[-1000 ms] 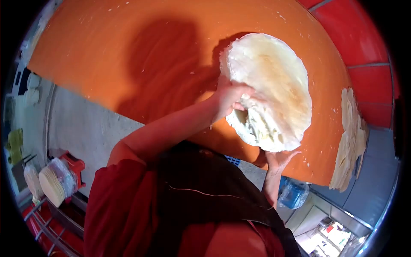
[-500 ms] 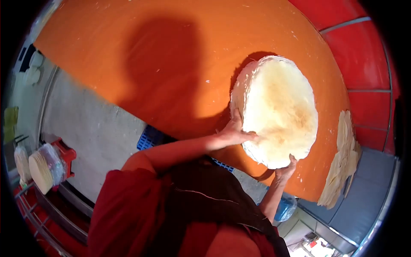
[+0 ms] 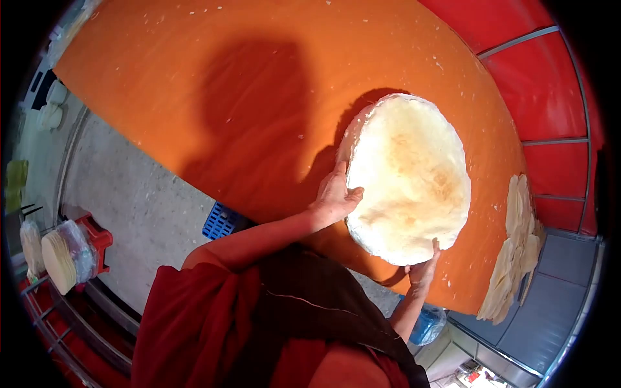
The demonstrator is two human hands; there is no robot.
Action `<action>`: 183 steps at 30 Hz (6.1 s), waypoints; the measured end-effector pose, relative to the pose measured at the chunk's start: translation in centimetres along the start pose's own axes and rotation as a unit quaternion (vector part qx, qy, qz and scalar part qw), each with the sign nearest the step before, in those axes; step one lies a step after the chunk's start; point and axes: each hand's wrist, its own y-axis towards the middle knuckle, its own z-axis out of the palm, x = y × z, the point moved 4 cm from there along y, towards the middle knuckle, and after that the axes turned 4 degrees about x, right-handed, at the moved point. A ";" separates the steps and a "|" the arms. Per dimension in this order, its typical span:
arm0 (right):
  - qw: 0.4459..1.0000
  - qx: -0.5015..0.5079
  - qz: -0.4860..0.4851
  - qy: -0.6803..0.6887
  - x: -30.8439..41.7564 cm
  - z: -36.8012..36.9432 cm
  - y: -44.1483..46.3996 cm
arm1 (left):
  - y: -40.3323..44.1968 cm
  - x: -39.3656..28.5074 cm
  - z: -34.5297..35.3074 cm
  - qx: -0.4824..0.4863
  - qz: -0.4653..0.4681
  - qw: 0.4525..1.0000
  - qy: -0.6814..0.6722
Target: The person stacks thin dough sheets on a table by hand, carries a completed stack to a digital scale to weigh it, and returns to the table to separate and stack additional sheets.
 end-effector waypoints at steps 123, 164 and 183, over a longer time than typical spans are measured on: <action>0.997 -0.019 0.022 -0.073 -3.1 1.1 7.4 | 11.2 -4.1 3.1 0.305 0.314 0.745 -0.504; 0.645 0.667 0.190 -0.322 -39.7 141.1 -12.9 | -50.2 18.3 -118.3 -0.566 0.361 0.655 -0.347; 0.168 0.822 0.153 -0.521 -81.7 179.0 -74.3 | -90.8 25.8 -129.7 -0.870 0.185 0.090 -0.449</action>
